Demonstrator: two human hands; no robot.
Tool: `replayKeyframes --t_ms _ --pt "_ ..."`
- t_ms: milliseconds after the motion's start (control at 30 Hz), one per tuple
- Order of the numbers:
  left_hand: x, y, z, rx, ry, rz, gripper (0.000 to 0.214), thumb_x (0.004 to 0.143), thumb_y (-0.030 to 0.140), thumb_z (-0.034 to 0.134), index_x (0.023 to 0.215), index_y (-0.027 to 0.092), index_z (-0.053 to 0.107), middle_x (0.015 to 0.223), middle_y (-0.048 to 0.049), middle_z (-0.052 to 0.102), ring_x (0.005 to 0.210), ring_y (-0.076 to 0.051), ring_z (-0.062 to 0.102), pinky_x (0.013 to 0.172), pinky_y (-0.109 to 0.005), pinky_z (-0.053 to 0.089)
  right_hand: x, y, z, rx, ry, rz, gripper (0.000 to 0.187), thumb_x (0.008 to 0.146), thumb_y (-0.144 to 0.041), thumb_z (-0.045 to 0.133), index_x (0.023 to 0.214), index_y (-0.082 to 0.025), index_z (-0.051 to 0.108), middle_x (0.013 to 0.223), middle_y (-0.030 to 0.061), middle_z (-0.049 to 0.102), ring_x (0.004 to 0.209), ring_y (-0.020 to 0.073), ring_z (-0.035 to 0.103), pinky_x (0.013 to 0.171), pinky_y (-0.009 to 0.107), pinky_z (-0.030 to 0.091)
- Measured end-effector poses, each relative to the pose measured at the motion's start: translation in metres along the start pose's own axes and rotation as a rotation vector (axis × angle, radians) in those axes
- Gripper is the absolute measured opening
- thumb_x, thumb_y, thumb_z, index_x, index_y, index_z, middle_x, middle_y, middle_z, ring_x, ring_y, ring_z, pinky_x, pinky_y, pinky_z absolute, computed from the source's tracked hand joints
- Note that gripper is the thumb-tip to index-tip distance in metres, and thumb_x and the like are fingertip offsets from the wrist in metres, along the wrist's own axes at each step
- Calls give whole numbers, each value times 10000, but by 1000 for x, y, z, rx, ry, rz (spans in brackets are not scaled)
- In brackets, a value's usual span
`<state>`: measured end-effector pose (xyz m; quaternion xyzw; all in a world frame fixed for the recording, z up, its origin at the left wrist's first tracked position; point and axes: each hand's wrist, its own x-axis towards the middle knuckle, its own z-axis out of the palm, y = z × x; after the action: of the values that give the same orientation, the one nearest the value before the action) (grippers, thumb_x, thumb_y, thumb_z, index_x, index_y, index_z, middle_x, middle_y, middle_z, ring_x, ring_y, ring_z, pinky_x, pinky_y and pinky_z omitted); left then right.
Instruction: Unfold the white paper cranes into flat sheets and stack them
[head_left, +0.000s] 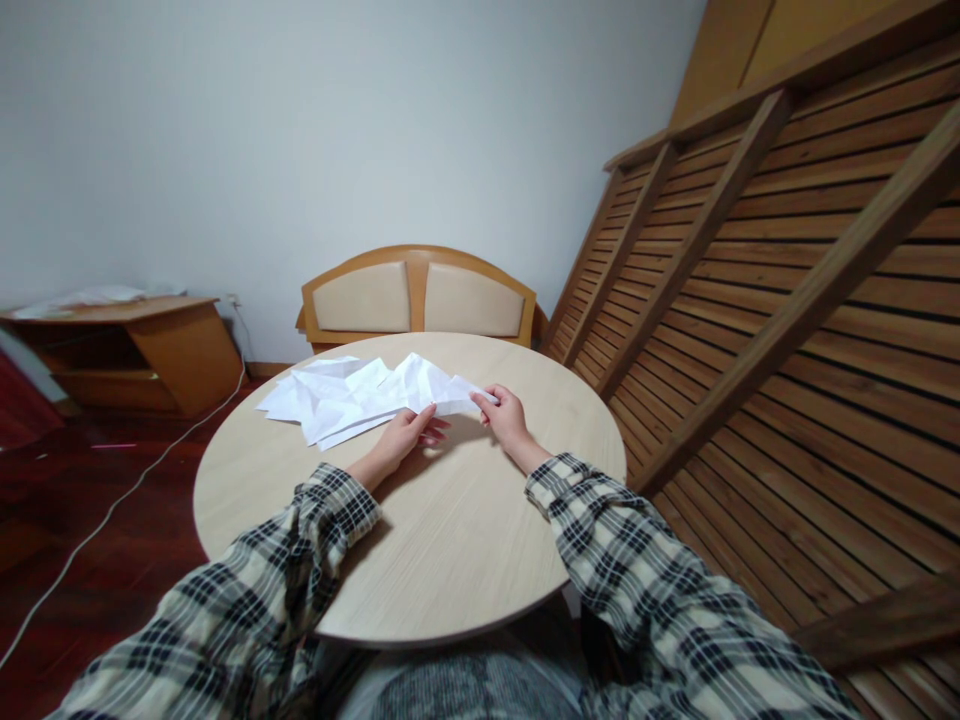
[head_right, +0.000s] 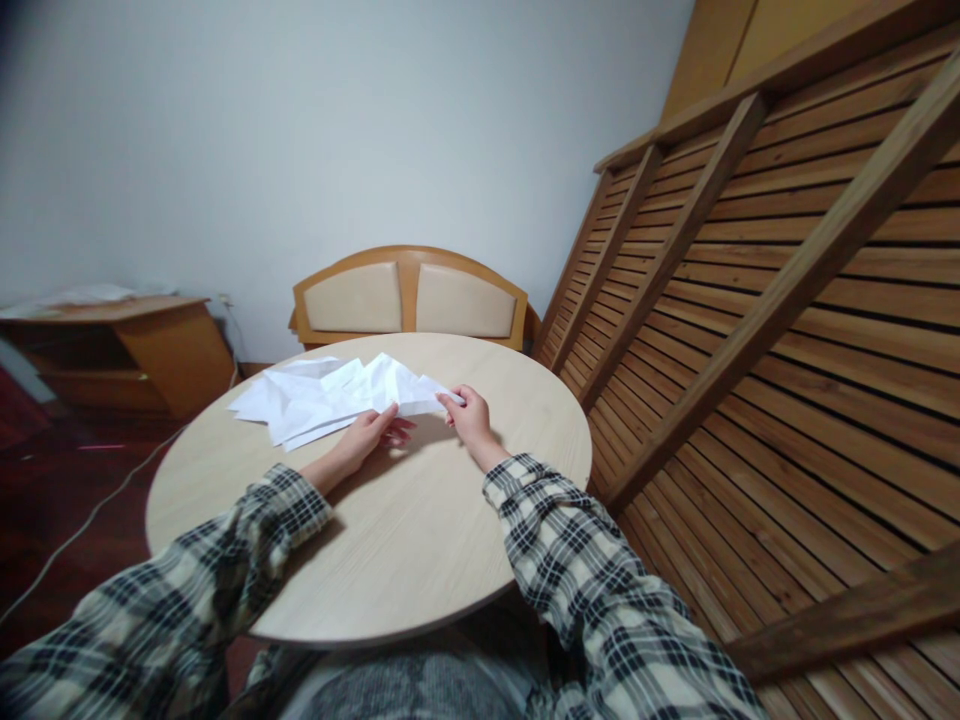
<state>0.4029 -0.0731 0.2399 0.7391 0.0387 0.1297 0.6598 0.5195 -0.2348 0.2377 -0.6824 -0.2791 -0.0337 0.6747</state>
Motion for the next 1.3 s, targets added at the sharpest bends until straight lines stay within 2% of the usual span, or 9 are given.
replayKeyframes --t_ms 233,400,600,667,800,900,1067,1167,1300 --pt "1 -1 0 -22 39 -22 398 830 490 626 800 104 714 843 -161 736 677 -183 656 652 -293 525 -2 -1 2 9 -41 -36 360 700 -532 674 753 -199 546 612 -30 552 436 97 470 413 224 348" --pt "4 -2 -2 -98 89 -40 382 772 474 688 823 96 695 844 -136 742 653 -162 647 668 -287 524 -2 1 3 13 -73 -45 343 713 -489 674 807 -198 518 596 -54 546 416 86 468 387 194 329" --pt "7 -4 -4 -165 129 -50 297 774 388 689 823 95 686 867 -140 745 653 -150 650 674 -276 521 -3 4 3 72 -140 11 530 712 -423 702 1145 -203 490 672 -58 598 432 84 499 413 187 359" --pt "6 -4 -4 -157 145 -44 269 780 362 677 806 94 684 848 -141 745 636 -148 645 658 -273 517 -2 4 4 103 -176 58 518 696 -405 713 1121 -185 514 674 -47 605 463 89 520 448 197 390" --pt "6 -2 -4 -53 149 -25 285 797 365 651 751 87 693 767 -133 741 610 -154 639 623 -268 501 -1 5 5 137 -217 118 398 659 -395 732 927 -171 543 673 -29 618 495 99 528 478 215 402" --pt "5 -2 -5 62 167 -27 288 805 363 636 724 94 700 721 -123 735 598 -165 643 596 -267 492 -1 5 5 125 -217 87 346 647 -400 736 823 -176 540 659 -42 592 499 94 514 481 219 392" --pt "3 -2 -6 160 162 -26 295 804 378 646 756 98 725 789 -142 749 631 -176 663 625 -280 510 -3 3 5 128 -177 60 309 638 -373 746 771 -176 548 639 -58 557 496 83 490 472 212 364" --pt "3 -2 -4 132 160 -11 299 797 387 660 768 96 725 807 -150 751 614 -169 652 618 -280 510 -2 1 5 249 -136 140 319 625 -370 767 762 -177 554 646 -61 553 502 70 475 476 201 365" --pt "3 -5 -2 21 139 -24 355 775 444 684 781 92 727 864 -163 751 615 -159 647 604 -271 504 0 0 4 558 -109 315 379 581 -347 821 791 -187 550 677 -60 573 520 58 489 491 180 401"
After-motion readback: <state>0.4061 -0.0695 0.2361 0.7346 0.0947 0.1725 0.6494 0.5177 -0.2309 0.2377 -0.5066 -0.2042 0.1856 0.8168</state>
